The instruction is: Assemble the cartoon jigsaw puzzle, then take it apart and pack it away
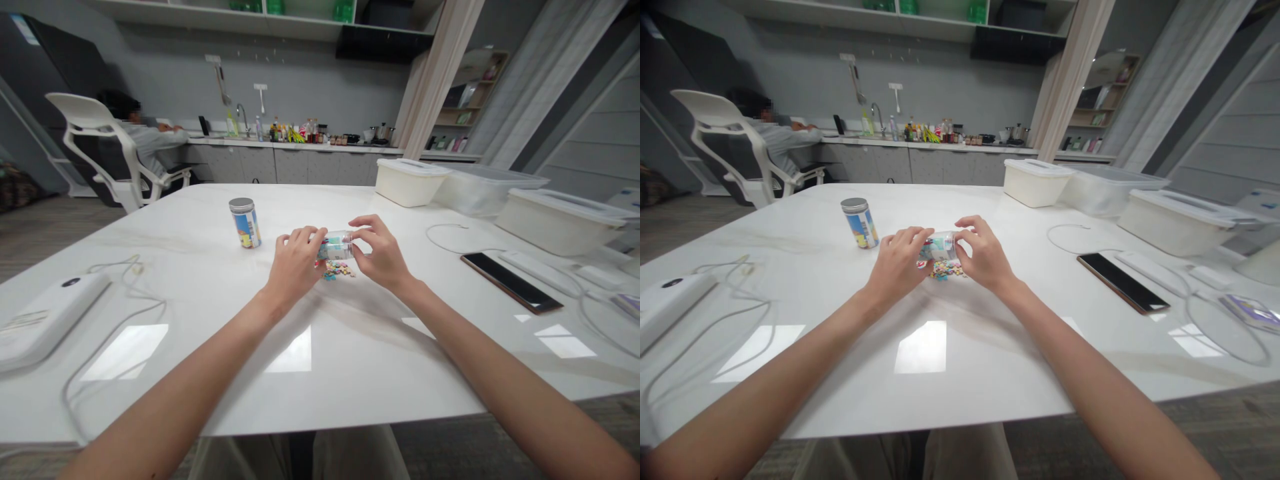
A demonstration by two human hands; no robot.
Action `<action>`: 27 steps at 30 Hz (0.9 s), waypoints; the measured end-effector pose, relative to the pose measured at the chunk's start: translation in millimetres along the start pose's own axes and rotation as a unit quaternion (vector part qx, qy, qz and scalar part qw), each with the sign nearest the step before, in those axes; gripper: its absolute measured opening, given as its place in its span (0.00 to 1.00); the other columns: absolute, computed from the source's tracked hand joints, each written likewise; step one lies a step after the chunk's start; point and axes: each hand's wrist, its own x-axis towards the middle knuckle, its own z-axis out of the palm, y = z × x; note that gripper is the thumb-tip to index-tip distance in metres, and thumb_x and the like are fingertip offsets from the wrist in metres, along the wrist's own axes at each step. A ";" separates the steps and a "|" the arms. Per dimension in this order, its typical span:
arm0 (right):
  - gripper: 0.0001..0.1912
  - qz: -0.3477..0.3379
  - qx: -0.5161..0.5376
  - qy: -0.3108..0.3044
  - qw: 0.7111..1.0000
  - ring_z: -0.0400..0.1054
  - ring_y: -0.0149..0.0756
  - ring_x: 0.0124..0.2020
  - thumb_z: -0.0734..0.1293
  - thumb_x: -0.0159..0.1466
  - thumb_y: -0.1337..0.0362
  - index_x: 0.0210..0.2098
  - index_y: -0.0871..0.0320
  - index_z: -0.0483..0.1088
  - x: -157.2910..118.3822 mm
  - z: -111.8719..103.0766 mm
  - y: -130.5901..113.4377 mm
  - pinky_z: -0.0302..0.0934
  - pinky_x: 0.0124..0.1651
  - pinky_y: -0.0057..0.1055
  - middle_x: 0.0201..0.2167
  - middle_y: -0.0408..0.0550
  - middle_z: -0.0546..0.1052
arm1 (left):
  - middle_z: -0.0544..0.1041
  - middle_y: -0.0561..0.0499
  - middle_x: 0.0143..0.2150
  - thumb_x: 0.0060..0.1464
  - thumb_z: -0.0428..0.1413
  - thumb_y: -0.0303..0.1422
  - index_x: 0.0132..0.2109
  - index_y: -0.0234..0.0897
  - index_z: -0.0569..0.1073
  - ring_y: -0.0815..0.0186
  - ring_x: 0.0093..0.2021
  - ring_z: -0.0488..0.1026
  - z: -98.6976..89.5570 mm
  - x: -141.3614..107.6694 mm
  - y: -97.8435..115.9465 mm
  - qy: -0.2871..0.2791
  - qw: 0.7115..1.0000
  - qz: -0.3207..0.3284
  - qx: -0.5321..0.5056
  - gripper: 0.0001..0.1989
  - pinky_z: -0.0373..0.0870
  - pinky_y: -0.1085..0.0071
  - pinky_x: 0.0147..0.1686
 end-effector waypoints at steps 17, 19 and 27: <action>0.05 0.027 0.010 0.108 0.994 0.72 0.42 0.40 0.62 0.62 0.69 0.36 0.53 0.64 3.1 -13.9 -3.0 0.68 0.43 0.43 0.36 0.49 0.75 | 0.71 0.42 0.53 0.52 0.53 0.26 0.54 0.38 0.63 0.53 0.54 0.68 -5.9 3.3 -19.8 0.036 0.999 0.000 0.037 0.22 0.51 0.52 0.62; 0.01 0.082 0.061 0.113 0.988 0.73 0.40 0.38 0.62 0.64 0.65 0.37 0.53 0.62 2.2 -12.7 -1.1 0.69 0.41 0.39 0.34 0.47 0.76 | 0.71 0.41 0.53 0.52 0.53 0.26 0.55 0.37 0.63 0.53 0.54 0.68 -7.3 4.1 -21.6 0.038 0.998 -0.003 0.044 0.22 0.51 0.52 0.62; 0.11 0.253 0.219 0.245 0.910 0.70 0.35 0.28 0.64 0.62 0.55 0.36 0.51 0.57 8.7 -17.0 28.5 0.64 0.27 0.30 0.26 0.40 0.70 | 0.73 0.40 0.46 0.52 0.57 0.32 0.51 0.33 0.65 0.51 0.50 0.70 -2.2 8.0 -44.2 0.030 0.995 -0.098 0.016 0.19 0.61 0.53 0.55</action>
